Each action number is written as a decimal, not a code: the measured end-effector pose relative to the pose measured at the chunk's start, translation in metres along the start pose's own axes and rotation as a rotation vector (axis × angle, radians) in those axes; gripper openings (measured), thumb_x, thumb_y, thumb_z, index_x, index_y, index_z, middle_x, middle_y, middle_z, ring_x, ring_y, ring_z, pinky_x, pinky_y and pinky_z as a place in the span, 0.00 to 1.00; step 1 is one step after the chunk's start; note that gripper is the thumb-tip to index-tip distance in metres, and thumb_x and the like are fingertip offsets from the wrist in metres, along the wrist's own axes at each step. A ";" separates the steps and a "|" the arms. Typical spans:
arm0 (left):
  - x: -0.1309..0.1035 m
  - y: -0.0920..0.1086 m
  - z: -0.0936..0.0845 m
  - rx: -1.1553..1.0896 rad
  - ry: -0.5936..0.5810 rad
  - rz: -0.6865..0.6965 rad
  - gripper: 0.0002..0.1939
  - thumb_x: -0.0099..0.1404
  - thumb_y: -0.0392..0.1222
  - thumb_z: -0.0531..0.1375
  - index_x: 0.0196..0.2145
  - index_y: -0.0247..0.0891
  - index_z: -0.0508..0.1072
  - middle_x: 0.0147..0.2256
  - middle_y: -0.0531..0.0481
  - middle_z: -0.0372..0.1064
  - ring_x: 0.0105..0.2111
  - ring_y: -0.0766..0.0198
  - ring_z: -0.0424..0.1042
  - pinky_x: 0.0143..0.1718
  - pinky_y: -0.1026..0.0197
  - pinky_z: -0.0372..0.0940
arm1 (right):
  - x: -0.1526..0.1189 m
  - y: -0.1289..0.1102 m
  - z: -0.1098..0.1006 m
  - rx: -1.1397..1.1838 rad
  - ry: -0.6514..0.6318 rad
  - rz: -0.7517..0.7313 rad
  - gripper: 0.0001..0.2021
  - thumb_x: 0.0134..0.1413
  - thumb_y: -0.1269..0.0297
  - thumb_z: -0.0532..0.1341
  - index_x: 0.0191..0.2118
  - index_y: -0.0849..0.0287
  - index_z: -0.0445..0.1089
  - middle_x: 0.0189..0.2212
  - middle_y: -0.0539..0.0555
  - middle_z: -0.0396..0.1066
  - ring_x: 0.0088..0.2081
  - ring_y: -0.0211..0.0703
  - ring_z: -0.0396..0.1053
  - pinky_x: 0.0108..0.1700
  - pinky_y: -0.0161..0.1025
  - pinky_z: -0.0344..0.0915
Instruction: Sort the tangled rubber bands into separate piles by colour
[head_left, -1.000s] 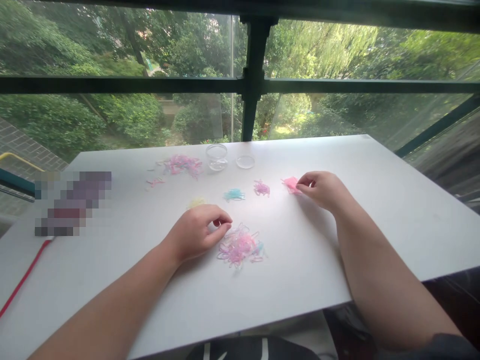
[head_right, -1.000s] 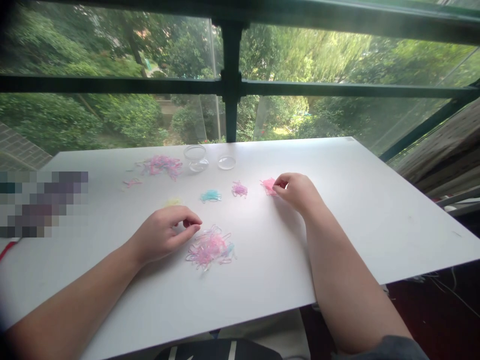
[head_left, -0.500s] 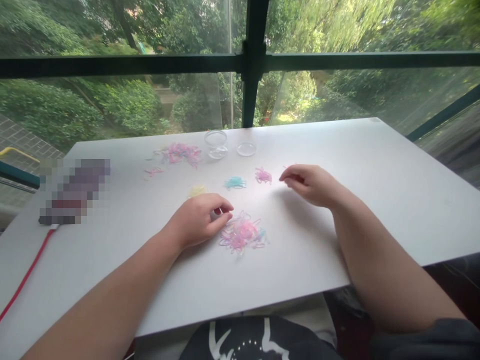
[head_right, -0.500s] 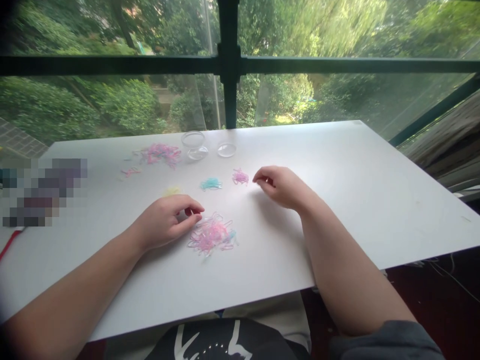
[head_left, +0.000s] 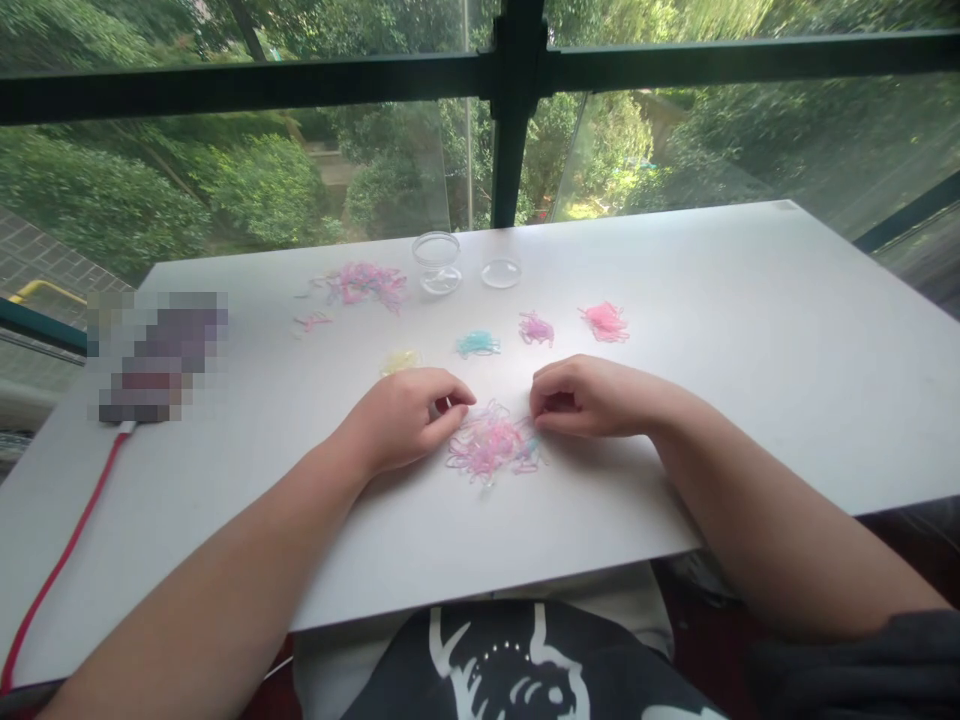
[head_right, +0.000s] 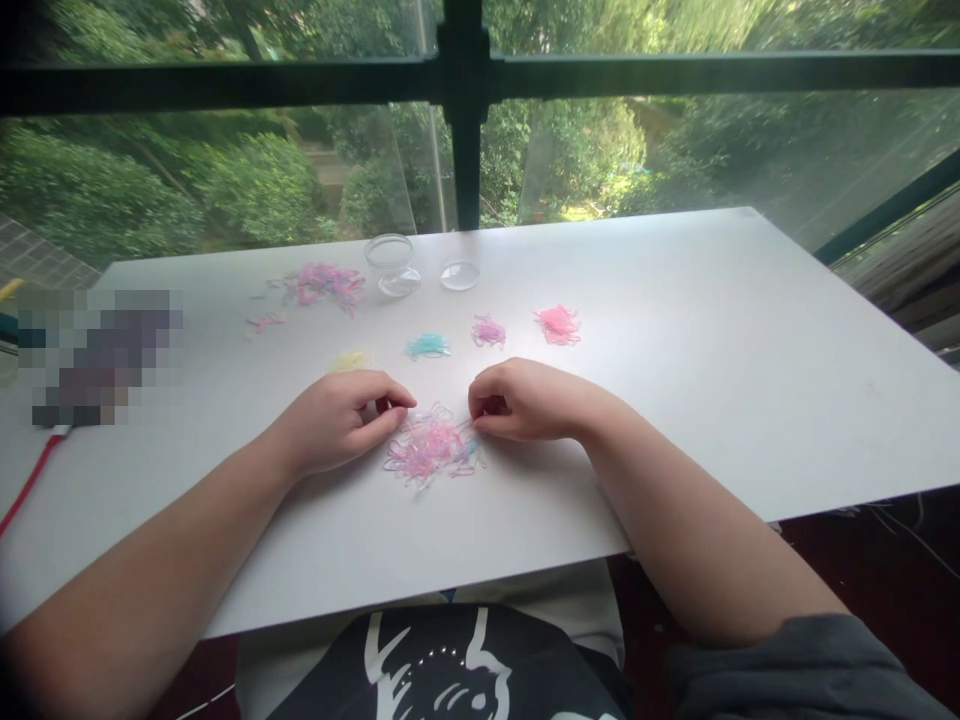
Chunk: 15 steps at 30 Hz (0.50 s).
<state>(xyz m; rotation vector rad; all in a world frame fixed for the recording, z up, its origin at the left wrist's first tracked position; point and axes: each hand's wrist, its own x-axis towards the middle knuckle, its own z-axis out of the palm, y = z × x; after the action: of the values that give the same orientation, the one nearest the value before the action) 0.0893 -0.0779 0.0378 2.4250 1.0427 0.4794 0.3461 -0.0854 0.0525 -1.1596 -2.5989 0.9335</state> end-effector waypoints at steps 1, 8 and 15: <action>0.000 0.000 0.000 0.000 0.001 -0.002 0.09 0.60 0.38 0.55 0.36 0.38 0.75 0.33 0.51 0.73 0.29 0.68 0.68 0.34 0.64 0.63 | -0.001 -0.001 -0.001 0.018 -0.037 -0.003 0.06 0.46 0.70 0.59 0.30 0.59 0.73 0.25 0.51 0.70 0.25 0.35 0.63 0.30 0.33 0.58; 0.001 0.001 0.000 0.001 0.001 0.002 0.09 0.60 0.37 0.56 0.36 0.38 0.75 0.32 0.52 0.73 0.28 0.68 0.67 0.35 0.64 0.63 | 0.001 -0.010 0.001 -0.011 -0.086 -0.019 0.06 0.45 0.69 0.61 0.32 0.59 0.74 0.27 0.50 0.70 0.26 0.34 0.63 0.30 0.33 0.58; 0.001 0.003 0.000 -0.014 0.013 0.013 0.08 0.59 0.36 0.56 0.35 0.38 0.75 0.32 0.52 0.73 0.27 0.68 0.68 0.34 0.65 0.63 | 0.003 -0.012 0.007 0.004 -0.049 -0.054 0.07 0.43 0.74 0.58 0.28 0.60 0.72 0.25 0.50 0.69 0.25 0.33 0.61 0.29 0.32 0.57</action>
<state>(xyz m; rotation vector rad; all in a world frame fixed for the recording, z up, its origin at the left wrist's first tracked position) 0.0915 -0.0788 0.0394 2.4203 1.0263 0.5057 0.3339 -0.0924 0.0539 -1.0732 -2.6513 0.9676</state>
